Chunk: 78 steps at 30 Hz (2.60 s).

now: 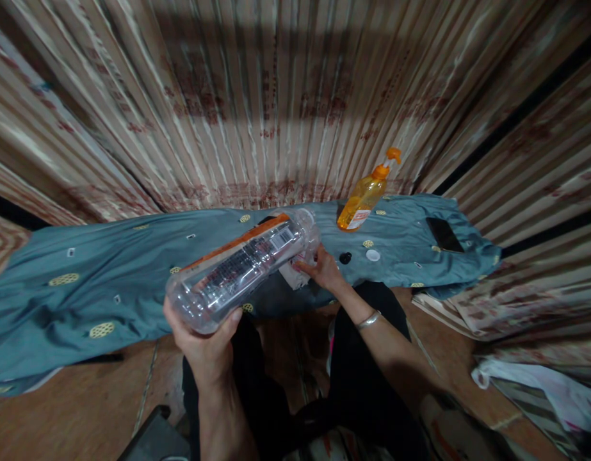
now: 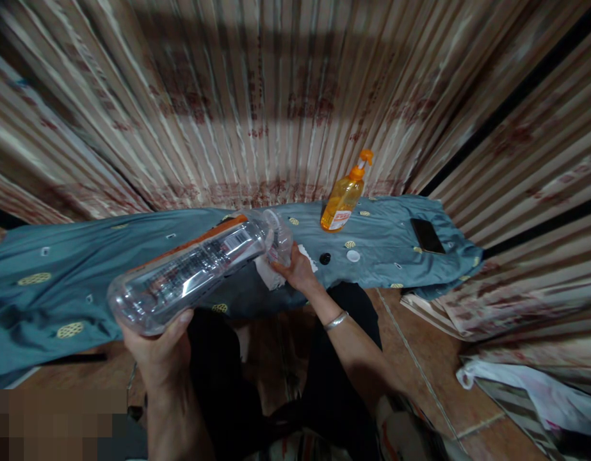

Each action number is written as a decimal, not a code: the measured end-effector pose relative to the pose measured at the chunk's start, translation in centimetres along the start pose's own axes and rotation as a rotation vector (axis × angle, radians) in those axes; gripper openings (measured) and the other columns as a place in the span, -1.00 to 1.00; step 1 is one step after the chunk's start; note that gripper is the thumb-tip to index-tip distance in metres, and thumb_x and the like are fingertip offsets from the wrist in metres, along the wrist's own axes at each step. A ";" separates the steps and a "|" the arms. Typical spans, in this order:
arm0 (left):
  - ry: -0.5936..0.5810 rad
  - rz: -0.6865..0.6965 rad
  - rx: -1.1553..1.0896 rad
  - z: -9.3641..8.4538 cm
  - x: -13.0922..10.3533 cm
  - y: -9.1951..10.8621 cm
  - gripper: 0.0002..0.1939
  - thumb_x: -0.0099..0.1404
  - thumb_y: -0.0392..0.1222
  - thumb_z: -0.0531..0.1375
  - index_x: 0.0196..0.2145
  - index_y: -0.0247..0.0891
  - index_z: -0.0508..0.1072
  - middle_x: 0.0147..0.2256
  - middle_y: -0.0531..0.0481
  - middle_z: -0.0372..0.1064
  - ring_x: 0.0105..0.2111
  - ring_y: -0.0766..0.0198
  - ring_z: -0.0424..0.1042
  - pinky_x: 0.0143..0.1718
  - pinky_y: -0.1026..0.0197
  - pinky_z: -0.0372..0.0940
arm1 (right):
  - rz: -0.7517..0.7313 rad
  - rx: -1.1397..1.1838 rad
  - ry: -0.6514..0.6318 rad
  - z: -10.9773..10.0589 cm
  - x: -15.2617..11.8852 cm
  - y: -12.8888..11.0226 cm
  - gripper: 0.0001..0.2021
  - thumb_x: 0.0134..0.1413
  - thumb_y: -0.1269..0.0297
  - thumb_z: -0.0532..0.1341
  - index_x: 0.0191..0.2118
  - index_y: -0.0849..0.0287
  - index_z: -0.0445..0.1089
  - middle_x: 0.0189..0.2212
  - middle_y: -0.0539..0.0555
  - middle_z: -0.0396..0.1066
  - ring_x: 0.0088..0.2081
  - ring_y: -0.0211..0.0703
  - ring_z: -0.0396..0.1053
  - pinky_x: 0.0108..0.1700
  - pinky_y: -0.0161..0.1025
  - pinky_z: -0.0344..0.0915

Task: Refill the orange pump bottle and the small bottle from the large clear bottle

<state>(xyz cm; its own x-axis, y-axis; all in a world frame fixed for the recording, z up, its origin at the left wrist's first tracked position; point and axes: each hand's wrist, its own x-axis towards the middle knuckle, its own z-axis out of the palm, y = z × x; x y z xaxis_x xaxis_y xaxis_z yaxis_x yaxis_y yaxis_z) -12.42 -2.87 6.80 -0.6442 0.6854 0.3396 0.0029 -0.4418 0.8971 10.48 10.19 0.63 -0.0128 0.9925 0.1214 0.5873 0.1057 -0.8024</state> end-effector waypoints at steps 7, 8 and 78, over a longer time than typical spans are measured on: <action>-0.004 0.007 -0.014 -0.1 0.1 -0.1 0.01 -0.20 -0.09 0.62 0.20 -0.18 0.36 0.02 -0.13 0.45 0.01 0.04 0.52 0.15 -0.04 0.39 | 0.002 0.000 -0.003 0.0 0.0 0.1 -0.44 0.01 0.21 0.46 0.13 0.16 0.35 -0.17 0.12 0.59 -0.09 0.17 0.61 -0.01 0.04 0.50; -0.004 0.010 -0.023 -0.1 0.1 -0.1 0.01 -0.21 -0.11 0.62 0.20 -0.18 0.36 0.02 -0.13 0.45 0.01 0.04 0.52 0.16 -0.04 0.39 | 0.000 0.000 -0.004 0.0 0.0 0.1 -0.43 0.01 0.21 0.46 0.13 0.16 0.35 -0.17 0.12 0.59 -0.10 0.17 0.61 -0.01 0.04 0.50; -0.009 0.042 0.071 -0.2 -0.1 -0.3 0.01 -0.15 -0.04 0.60 0.23 -0.17 0.33 0.05 -0.13 0.44 0.07 -0.01 0.51 0.20 -0.09 0.37 | -0.007 0.025 0.015 0.1 0.1 0.1 -0.44 -0.01 0.19 0.49 0.10 0.16 0.37 -0.20 0.12 0.58 -0.11 0.17 0.59 -0.05 -0.01 0.47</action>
<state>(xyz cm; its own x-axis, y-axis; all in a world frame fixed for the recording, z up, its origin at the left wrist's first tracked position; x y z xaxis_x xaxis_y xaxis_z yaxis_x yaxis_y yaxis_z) -12.49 -2.97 6.42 -0.6356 0.6724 0.3794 0.0842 -0.4281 0.8998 10.46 10.28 0.49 -0.0049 0.9908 0.1352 0.5667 0.1141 -0.8160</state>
